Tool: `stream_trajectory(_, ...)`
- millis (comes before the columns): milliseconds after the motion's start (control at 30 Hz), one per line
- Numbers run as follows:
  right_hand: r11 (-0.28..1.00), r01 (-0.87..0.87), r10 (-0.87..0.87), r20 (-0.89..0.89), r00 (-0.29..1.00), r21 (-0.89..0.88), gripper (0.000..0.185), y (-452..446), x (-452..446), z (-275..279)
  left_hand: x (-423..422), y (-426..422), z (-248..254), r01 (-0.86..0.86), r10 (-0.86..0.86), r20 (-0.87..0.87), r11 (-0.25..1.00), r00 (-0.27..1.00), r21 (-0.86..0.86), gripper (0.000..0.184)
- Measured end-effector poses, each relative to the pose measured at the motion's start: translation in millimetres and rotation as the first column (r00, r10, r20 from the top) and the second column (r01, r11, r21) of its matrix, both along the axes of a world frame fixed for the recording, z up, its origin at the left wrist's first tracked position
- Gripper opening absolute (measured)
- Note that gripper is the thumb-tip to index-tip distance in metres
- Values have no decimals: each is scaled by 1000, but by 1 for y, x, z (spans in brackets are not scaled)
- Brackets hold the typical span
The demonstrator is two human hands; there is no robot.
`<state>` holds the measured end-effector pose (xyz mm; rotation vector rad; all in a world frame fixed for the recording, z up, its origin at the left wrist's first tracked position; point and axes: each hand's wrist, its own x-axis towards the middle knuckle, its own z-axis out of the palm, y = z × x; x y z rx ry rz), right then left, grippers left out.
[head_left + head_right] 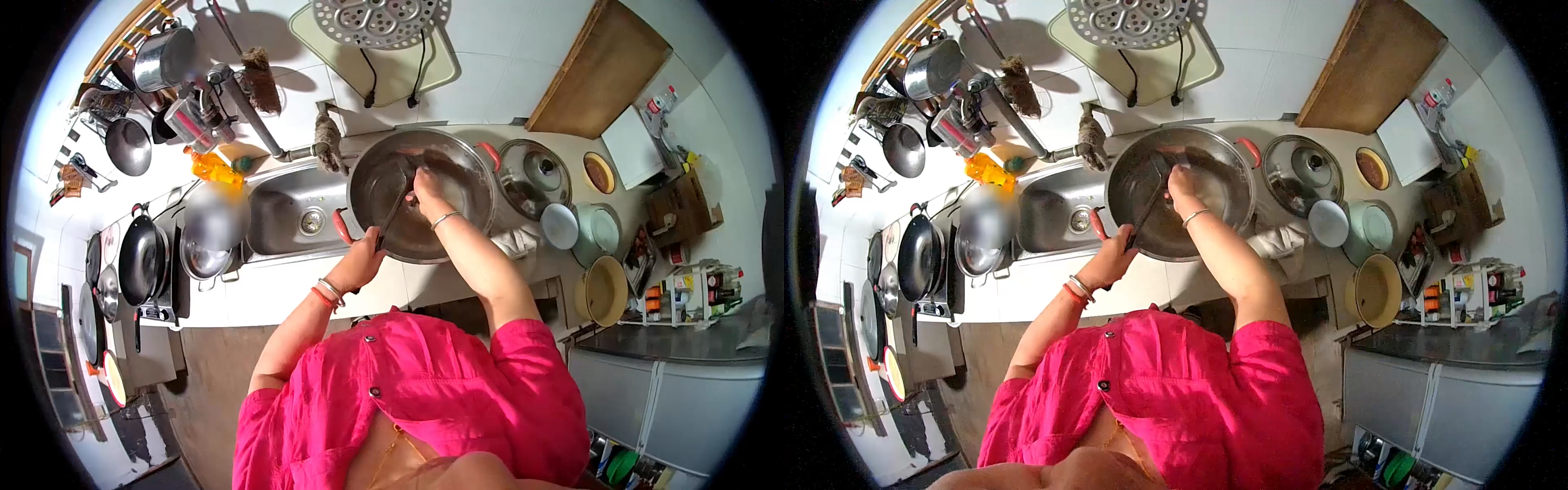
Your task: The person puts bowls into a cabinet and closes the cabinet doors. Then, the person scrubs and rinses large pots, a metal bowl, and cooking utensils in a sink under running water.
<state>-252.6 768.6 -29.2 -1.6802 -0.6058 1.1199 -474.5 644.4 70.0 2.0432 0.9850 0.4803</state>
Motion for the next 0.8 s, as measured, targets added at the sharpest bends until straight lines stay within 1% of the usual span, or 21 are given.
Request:
stream_trajectory(33,999,28,-31,122,992,27,34,2,-1,-13,1,3,-4,20,-19,-13,996,1000,89,41)
stream_trajectory(67,997,50,-63,242,968,57,34,2,-1,-24,3,6,0,30,-19,-107,994,994,107,40)
stream_trajectory(100,1000,-20,19,-48,999,-4,24,-17,-1,11,6,8,7,40,-15,-199,991,980,125,40)
stream_trajectory(133,998,-49,55,-151,987,38,19,-30,-1,31,8,11,11,50,-8,-289,989,957,140,40)
stream_trajectory(167,994,-77,95,-250,963,81,14,-41,1,46,9,13,8,52,9,-295,979,955,197,34)
stream_trajectory(200,987,-102,139,-344,929,125,10,-48,4,54,10,15,8,51,26,-337,975,941,217,32)
stream_trajectory(233,972,-124,200,-427,882,199,10,-54,13,59,11,18,9,49,45,-377,971,925,236,30)
stream_trajectory(267,963,-195,254,-385,887,184,17,-56,28,54,12,19,9,43,68,-414,966,908,254,29)
stream_trajectory(300,975,-182,205,-210,956,126,14,-58,39,53,10,17,10,80,138,-457,901,879,426,25)
stream_trajectory(333,984,-161,163,-26,986,72,12,-58,48,51,10,16,13,84,143,-470,900,871,428,26)
stream_trajectory(367,978,-164,127,259,958,128,15,-52,58,38,10,17,17,88,148,-485,898,862,431,26)
stream_trajectory(400,963,-220,135,427,894,157,20,-48,60,34,10,19,19,93,153,-500,896,852,433,26)
stream_trajectory(467,938,-293,68,733,677,183,30,-39,63,28,11,21,13,93,159,-508,896,847,435,21)
stream_trajectory(533,877,-424,64,818,572,227,35,-38,48,46,14,21,12,95,166,-525,896,835,434,18)
stream_trajectory(567,872,-481,180,853,490,92,32,-39,39,61,15,22,14,88,147,-513,910,846,406,13)
stream_trajectory(633,823,-551,320,915,247,-139,31,-31,31,55,17,22,19,121,160,-574,899,803,421,12)
stream_trajectory(667,786,-563,382,917,115,-257,30,-28,29,51,18,21,21,138,166,-601,894,782,426,12)
stream_trajectory(700,761,-552,361,930,-75,-340,33,-26,29,37,18,20,20,115,167,-574,899,802,423,11)
stream_trajectory(800,663,-518,487,837,-249,-540,38,-35,30,11,14,23,11,115,150,-557,903,817,413,14)
